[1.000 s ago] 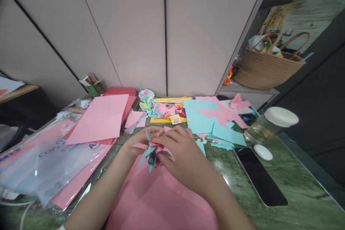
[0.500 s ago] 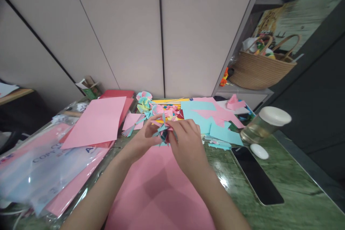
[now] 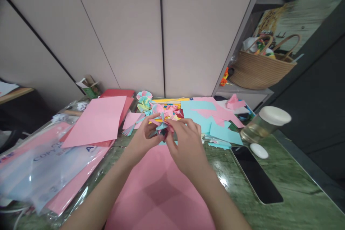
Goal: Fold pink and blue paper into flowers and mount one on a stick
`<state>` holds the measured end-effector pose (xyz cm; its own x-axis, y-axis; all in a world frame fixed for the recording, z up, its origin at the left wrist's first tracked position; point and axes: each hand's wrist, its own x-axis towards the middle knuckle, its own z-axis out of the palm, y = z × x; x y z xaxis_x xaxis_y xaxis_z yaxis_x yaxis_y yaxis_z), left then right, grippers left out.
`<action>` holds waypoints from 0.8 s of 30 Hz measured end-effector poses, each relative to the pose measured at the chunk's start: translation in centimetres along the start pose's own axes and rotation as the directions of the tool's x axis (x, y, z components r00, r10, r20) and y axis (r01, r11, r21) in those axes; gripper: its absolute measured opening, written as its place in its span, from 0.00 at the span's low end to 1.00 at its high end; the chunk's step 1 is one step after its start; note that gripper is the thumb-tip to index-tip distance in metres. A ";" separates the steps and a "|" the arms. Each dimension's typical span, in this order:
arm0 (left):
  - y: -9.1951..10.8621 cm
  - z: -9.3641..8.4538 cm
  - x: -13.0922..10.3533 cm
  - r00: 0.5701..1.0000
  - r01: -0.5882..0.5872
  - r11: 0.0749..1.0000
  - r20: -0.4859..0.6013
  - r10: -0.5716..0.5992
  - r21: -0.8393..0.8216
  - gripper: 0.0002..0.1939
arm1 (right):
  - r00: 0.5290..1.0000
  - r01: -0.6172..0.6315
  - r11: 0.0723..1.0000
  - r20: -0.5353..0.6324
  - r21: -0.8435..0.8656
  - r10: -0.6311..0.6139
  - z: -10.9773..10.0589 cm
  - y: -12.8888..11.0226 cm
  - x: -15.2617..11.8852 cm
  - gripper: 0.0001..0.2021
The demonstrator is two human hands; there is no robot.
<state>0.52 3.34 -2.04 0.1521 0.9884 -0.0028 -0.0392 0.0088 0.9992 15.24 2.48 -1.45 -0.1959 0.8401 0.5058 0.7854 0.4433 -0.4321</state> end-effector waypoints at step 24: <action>-0.6 0.0 0.1 0.994 -0.096 0.981 -0.038 0.104 0.170 0.24 | 0.994 -0.103 0.993 0.054 0.062 0.100 0.5 0.0 0.2 0.18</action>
<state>0.56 3.41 -2.65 0.1094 0.9890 0.0992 0.1152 -0.1117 0.9870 14.92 2.81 -1.79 -0.1478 0.8959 0.4190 0.7637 0.3726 -0.5272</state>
